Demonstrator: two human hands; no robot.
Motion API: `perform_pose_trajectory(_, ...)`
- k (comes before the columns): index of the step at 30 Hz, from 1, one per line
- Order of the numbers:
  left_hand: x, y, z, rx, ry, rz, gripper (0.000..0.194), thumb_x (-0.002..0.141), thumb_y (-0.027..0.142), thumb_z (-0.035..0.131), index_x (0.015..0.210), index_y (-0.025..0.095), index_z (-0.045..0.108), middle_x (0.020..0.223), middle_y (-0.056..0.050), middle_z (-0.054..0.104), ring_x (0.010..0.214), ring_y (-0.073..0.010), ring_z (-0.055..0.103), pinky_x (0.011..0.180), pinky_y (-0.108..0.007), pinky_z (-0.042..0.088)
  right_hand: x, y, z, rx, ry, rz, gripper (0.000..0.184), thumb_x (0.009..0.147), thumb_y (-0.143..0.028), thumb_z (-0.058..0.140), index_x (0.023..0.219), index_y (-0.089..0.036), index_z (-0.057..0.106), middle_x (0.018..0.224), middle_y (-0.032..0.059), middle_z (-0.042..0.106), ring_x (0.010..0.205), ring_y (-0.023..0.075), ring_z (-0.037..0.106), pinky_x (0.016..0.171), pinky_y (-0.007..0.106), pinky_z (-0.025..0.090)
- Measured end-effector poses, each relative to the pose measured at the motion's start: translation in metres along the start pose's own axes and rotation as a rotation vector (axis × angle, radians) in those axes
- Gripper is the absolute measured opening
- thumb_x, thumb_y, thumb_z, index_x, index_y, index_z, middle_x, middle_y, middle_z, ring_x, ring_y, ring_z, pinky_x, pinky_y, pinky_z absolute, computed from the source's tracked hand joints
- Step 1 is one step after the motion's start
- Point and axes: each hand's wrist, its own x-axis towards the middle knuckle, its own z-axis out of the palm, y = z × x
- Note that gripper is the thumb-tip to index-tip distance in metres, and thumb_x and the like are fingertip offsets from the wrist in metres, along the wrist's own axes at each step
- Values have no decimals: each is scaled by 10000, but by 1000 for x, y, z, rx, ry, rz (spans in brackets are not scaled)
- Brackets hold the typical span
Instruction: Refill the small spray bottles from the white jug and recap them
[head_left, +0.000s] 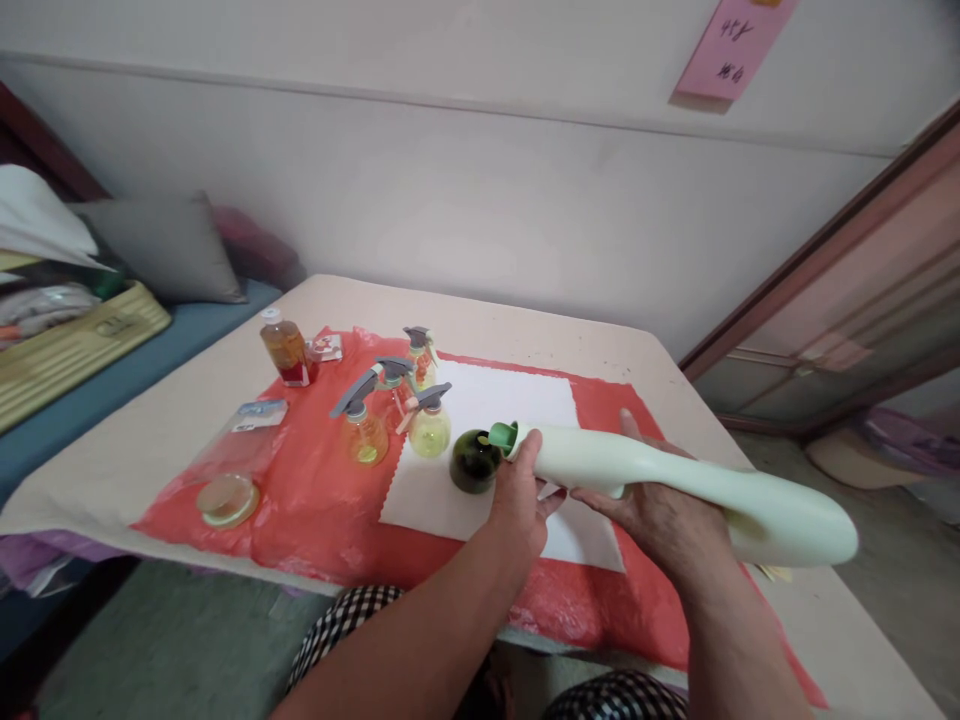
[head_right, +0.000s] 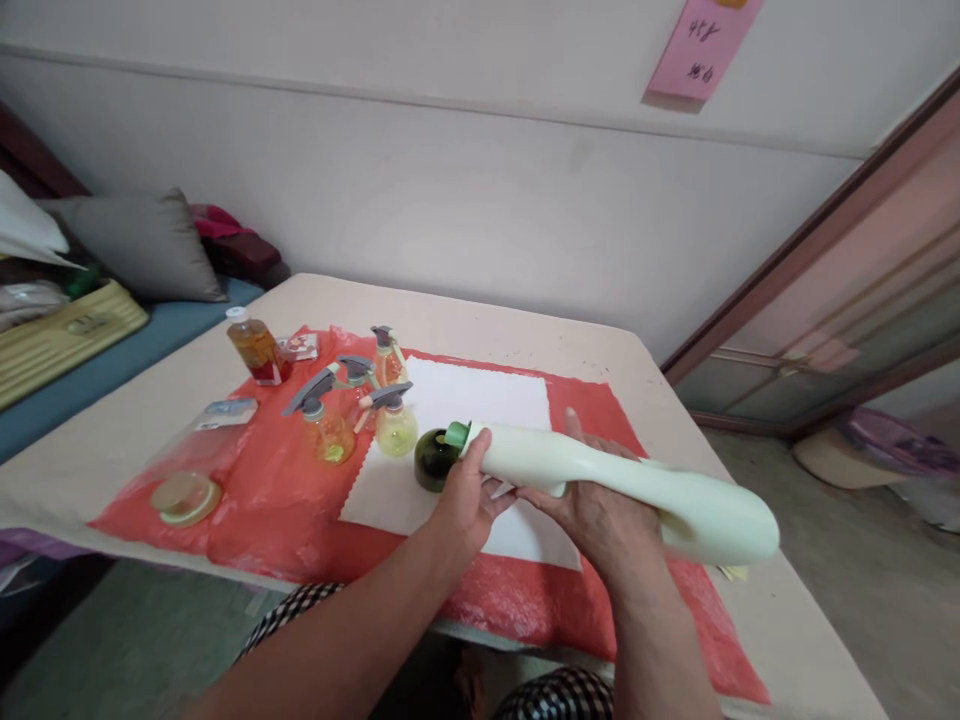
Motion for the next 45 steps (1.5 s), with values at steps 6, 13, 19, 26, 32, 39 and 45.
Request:
perform_pose_trajectory(6, 2, -1, -2, -15, -2, -1, 499, 785, 451, 721, 1226, 256, 594, 1292, -84, 642, 1153, -281, 624, 803, -370, 592, 2, -1, 1, -69, 44, -78, 933, 870, -766, 392, 1521, -100, 347, 1114, 224, 709, 1033, 383, 642, 900, 501, 482)
perform_pose_trajectory(13, -1, 2, -1, -32, -2, -37, 443, 797, 430, 702, 1184, 232, 615, 1239, -95, 659, 1123, -275, 635, 827, -373, 591, 1, -3, 1, -92, 61, -105, 946, 872, -767, 389, 1490, -51, 384, 1085, 221, 706, 1021, 378, 642, 917, 495, 468)
perform_pose_trajectory(19, -1, 2, -1, -30, 0, -27, 455, 802, 432, 695, 1201, 230, 609, 1262, -99, 652, 1123, -282, 635, 814, -384, 597, 3, -6, -6, -73, 41, -105, 866, 901, -719, 401, 1461, -59, 438, 1081, 216, 712, 1030, 388, 639, 918, 502, 466)
perform_pose_trajectory(26, -1, 1, -2, -25, -18, -32, 463, 795, 445, 695, 1194, 226, 613, 1281, -103, 642, 1132, -289, 625, 810, -404, 601, 4, -8, -11, -74, 36, -125, 802, 932, -682, 342, 1462, -90, 452, 1120, 224, 704, 1038, 406, 633, 913, 539, 466)
perform_pose_trajectory(32, 1, 0, -4, -33, -30, -34, 489, 771, 461, 710, 1196, 239, 613, 1282, -104, 637, 1141, -292, 620, 809, -397, 597, 6, -10, -15, -49, 32, -110, 811, 934, -658, 368, 1505, -82, 390, 1121, 233, 693, 1035, 407, 628, 902, 543, 476)
perform_pose_trajectory(39, 2, -1, -5, -51, -49, -40, 482, 783, 468, 695, 1199, 238, 611, 1272, -100, 645, 1125, -279, 630, 815, -386, 591, 7, -12, -18, -116, 12, -139, 854, 936, -668, 341, 1518, -43, 340, 1117, 251, 681, 1023, 403, 623, 887, 520, 473)
perform_pose_trajectory(45, 1, 1, -4, -49, -45, -45, 482, 778, 465, 694, 1196, 241, 612, 1271, -100, 645, 1139, -284, 627, 814, -382, 588, 8, -14, -21, -126, 20, -137, 839, 940, -675, 288, 1522, -73, 326, 1114, 240, 691, 1016, 409, 623, 868, 523, 469)
